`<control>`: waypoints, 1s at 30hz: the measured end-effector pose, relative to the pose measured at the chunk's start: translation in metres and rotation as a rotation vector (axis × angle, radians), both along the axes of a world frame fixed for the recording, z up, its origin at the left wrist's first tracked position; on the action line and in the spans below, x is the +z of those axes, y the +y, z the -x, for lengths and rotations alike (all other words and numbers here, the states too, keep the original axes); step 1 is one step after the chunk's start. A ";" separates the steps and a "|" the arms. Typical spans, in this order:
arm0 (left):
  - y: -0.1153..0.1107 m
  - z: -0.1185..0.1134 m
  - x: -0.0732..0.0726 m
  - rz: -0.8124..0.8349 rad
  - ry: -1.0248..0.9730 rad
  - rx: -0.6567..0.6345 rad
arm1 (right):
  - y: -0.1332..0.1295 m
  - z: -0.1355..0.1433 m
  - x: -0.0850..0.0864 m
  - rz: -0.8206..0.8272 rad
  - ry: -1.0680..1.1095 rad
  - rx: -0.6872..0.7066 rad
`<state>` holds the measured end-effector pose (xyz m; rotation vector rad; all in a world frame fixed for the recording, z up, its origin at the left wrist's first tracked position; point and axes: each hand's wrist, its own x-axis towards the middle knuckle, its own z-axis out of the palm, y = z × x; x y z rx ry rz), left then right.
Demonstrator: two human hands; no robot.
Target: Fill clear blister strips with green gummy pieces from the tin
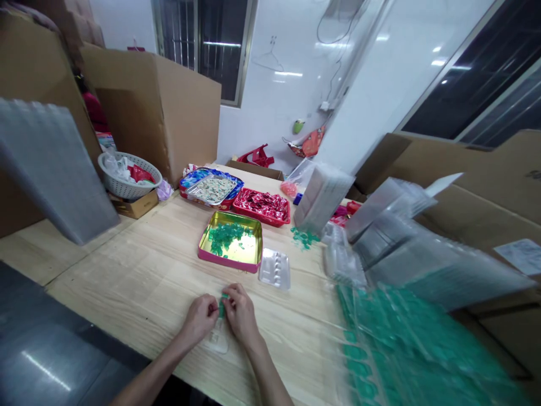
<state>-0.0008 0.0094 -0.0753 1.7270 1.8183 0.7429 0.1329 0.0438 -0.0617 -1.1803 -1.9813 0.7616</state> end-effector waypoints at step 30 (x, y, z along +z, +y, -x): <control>0.024 0.006 -0.002 0.025 -0.331 0.109 | 0.154 0.028 0.036 0.105 -0.152 -0.084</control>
